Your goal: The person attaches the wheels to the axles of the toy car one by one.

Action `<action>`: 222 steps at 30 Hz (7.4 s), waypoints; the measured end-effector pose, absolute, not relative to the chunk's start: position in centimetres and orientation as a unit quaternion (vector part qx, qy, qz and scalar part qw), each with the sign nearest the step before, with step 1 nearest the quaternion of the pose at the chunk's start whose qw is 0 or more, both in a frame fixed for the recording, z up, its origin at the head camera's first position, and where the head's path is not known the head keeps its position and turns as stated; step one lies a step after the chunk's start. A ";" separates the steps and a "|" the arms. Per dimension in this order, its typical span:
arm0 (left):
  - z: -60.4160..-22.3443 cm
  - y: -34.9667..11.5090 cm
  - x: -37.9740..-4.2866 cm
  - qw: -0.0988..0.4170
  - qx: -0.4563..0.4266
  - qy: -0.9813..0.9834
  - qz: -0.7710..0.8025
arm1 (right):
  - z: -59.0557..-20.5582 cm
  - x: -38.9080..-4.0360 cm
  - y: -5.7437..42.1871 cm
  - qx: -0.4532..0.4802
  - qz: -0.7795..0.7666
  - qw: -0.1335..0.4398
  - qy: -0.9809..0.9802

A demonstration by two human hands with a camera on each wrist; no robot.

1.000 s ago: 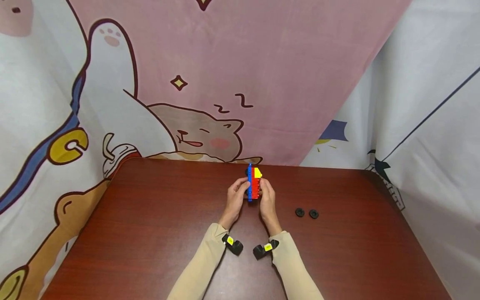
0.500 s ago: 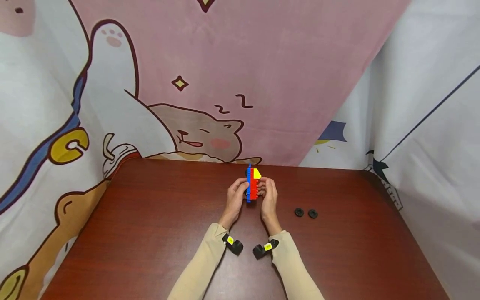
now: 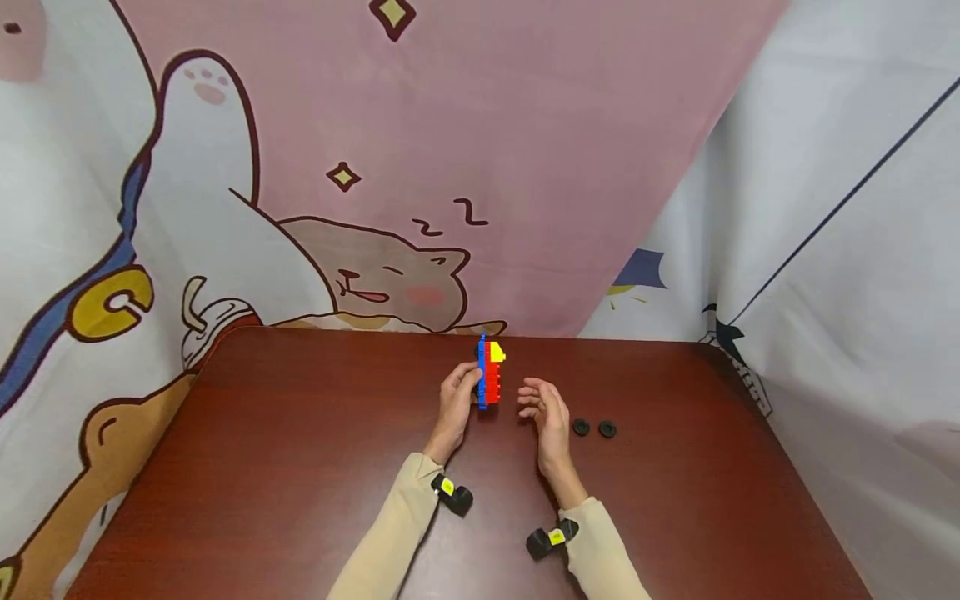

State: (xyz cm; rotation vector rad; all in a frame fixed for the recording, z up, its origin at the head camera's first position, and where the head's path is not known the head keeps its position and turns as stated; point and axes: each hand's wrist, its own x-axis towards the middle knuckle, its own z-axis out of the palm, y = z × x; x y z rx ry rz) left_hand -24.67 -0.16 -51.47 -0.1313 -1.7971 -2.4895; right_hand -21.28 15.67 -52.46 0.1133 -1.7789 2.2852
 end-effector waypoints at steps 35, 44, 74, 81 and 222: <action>-54.3 0.2 -26.4 0.013 -0.057 -0.544 -0.837 | -55.5 -17.5 29.1 -0.041 0.363 0.176 -0.914; -52.5 -0.5 -25.3 0.016 -0.069 -0.554 -0.830 | -56.0 -17.7 28.9 -0.045 0.365 0.187 -0.911; -51.6 -0.6 -24.7 0.028 -0.065 -0.589 -0.805 | -52.3 -20.2 19.7 0.074 0.554 0.436 -0.705; -51.6 -0.7 -25.0 0.025 -0.068 -0.584 -0.809 | -52.3 -21.5 16.7 0.093 0.560 0.426 -0.705; -54.6 -1.8 -26.5 -0.174 -0.183 -0.535 -0.806 | -51.7 -21.6 11.4 0.037 0.654 0.112 -0.747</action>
